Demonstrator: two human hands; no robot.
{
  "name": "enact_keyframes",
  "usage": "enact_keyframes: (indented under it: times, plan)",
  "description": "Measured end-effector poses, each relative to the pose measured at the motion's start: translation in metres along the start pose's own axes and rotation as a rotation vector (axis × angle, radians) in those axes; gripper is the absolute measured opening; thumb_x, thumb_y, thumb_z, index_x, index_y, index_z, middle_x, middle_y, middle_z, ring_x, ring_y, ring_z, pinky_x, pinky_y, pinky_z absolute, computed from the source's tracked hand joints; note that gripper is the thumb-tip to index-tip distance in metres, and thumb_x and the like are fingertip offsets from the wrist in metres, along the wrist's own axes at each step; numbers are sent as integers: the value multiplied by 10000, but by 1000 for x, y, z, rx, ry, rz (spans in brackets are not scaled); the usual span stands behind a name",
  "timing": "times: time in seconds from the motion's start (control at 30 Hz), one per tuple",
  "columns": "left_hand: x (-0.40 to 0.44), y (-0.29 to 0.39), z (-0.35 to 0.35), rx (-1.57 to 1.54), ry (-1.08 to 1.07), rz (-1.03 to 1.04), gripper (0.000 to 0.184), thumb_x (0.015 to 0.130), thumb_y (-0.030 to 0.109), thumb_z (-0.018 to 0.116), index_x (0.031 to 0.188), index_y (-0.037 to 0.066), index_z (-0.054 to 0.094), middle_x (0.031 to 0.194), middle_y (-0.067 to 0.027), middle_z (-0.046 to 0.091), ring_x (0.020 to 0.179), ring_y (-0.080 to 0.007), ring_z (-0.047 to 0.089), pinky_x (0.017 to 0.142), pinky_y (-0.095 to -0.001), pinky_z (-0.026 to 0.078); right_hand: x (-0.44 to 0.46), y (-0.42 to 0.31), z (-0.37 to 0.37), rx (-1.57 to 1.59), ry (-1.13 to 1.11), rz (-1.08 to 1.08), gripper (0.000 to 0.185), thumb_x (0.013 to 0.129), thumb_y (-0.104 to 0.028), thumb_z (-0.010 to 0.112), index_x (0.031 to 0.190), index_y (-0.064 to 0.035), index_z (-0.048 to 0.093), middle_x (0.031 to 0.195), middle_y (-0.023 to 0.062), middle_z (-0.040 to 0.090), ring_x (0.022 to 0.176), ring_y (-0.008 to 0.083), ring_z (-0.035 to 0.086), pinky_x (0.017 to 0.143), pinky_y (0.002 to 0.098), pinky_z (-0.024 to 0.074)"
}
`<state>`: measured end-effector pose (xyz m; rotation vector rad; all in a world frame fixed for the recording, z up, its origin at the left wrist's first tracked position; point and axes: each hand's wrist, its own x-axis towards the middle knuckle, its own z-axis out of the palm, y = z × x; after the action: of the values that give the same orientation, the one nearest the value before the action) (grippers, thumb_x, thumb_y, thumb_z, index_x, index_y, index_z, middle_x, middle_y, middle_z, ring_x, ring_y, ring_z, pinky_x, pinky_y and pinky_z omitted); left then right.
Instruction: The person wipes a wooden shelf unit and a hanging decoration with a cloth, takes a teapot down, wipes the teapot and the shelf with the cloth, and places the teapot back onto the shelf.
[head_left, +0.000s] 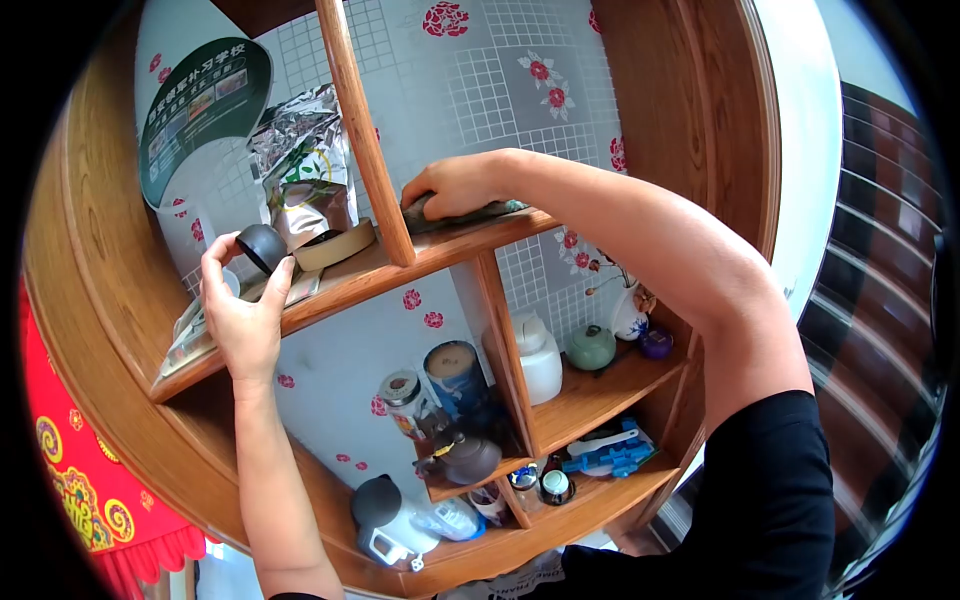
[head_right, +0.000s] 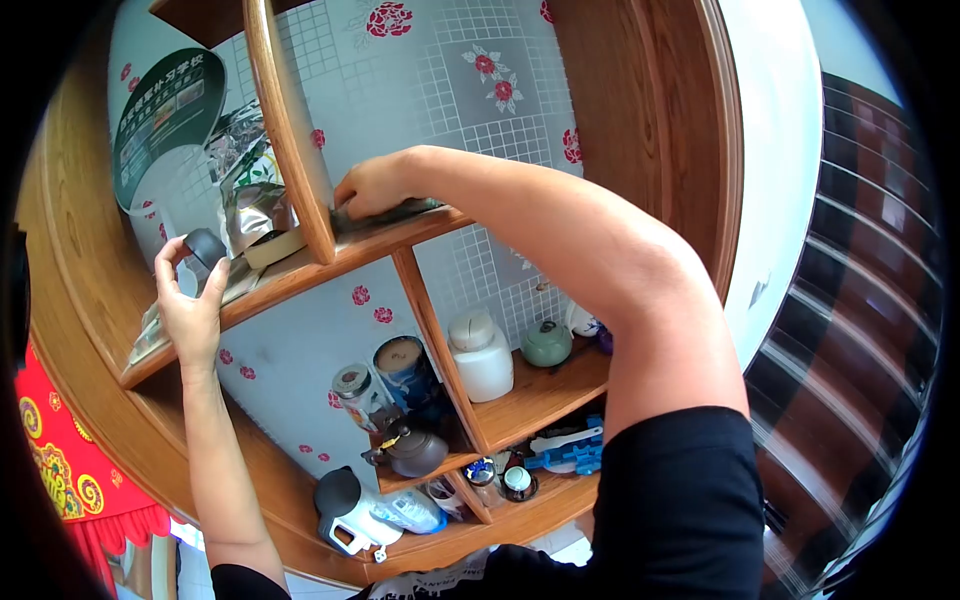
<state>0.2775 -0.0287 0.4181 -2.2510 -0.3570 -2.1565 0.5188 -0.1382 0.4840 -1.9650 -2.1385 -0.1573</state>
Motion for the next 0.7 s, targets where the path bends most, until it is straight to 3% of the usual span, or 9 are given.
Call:
enact_keyframes:
  times: [0.3, 0.37, 0.47, 0.6, 0.7]
  plan:
    - [-1, -1, -2, 20, 0, 0, 457, 708, 185, 718, 1077, 24, 503, 1030, -87, 532, 1005, -196, 481, 924, -326, 339, -36, -10, -1, 208, 28, -45, 449, 708, -295, 546, 1107, -90, 567, 964, 109, 608, 905, 230, 567, 824, 344, 440]
    - [-2, -1, -3, 36, -3, 17, 468, 703, 191, 723, 1080, 25, 502, 1038, -93, 533, 1014, -202, 479, 922, -331, 341, -36, -7, 2, 177, 57, -93, 457, 740, -395, 568, 1078, -88, 575, 916, 106, 607, 879, 223, 570, 808, 346, 447]
    - [-3, 2, -4, 76, -4, 16, 477, 696, 194, 727, 1083, 32, 501, 1041, -97, 534, 1019, -213, 480, 921, -334, 343, -39, -4, 4, 220, 67, -154, 442, 779, -437, 582, 1042, -82, 582, 885, 100, 601, 867, 220, 567, 807, 329, 453]
    - [-4, 4, -5, 110, -4, 13, 482, 692, 198, 729, 1085, 38, 500, 1040, -97, 534, 1017, -222, 483, 921, -337, 344, -42, -4, 11, 222, 105, -221, 356, 799, -356, 613, 1033, -91, 574, 943, 92, 585, 900, 219, 559, 828, 322, 455]
    - [-5, 2, -5, 112, 4, 32, 481, 691, 190, 728, 1086, 40, 498, 1038, -96, 534, 1015, -224, 485, 921, -340, 344, -51, -12, 15, 79, 200, -235, 314, 779, -212, 652, 1057, -122, 536, 1052, 81, 521, 989, 242, 534, 867, 343, 453]
